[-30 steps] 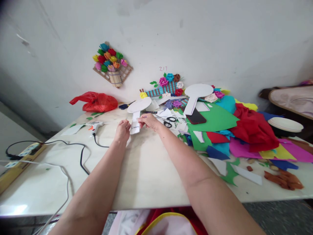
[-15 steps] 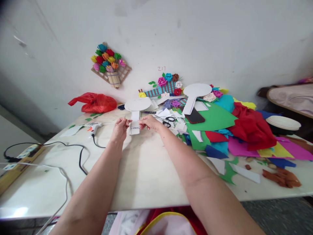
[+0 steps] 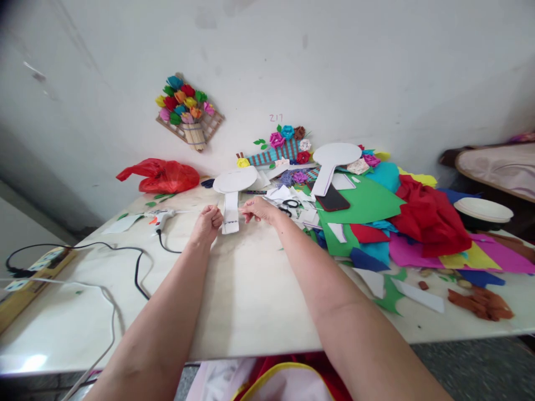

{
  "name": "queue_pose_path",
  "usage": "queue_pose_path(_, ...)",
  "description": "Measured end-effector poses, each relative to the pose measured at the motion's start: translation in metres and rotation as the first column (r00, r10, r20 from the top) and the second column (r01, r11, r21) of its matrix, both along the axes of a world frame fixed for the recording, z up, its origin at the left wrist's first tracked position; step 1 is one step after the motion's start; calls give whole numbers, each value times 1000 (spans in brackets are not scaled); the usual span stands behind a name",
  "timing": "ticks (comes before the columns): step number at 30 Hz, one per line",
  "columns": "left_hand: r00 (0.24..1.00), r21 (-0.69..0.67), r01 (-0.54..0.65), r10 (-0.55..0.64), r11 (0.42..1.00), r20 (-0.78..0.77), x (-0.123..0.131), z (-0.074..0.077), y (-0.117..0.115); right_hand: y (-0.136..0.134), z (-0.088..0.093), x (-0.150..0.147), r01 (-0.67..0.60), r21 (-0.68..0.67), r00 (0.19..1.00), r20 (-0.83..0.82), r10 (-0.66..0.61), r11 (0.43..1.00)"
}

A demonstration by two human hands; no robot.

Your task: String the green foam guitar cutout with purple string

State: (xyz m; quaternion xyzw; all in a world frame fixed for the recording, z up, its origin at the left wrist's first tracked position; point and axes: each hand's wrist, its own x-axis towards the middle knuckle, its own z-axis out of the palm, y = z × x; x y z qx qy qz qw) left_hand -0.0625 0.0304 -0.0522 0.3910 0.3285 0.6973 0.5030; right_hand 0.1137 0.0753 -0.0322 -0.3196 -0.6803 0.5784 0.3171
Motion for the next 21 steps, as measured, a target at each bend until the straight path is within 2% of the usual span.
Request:
queue_pose_path(5,988,-76,26,-37,997,-153,-1,-3,0,0,1,4,47,-42,999,-16,-48,998)
queue_pose_path(15,948,-152,37,-83,988,-308,5,-3,-1,0,3,5,104,-79,993,-44,-107,992)
queue_pose_path(21,891,-146,77,-134,986,-435,12,-1,-5,-3,10,-6,113,-126,957,-251,-142,986)
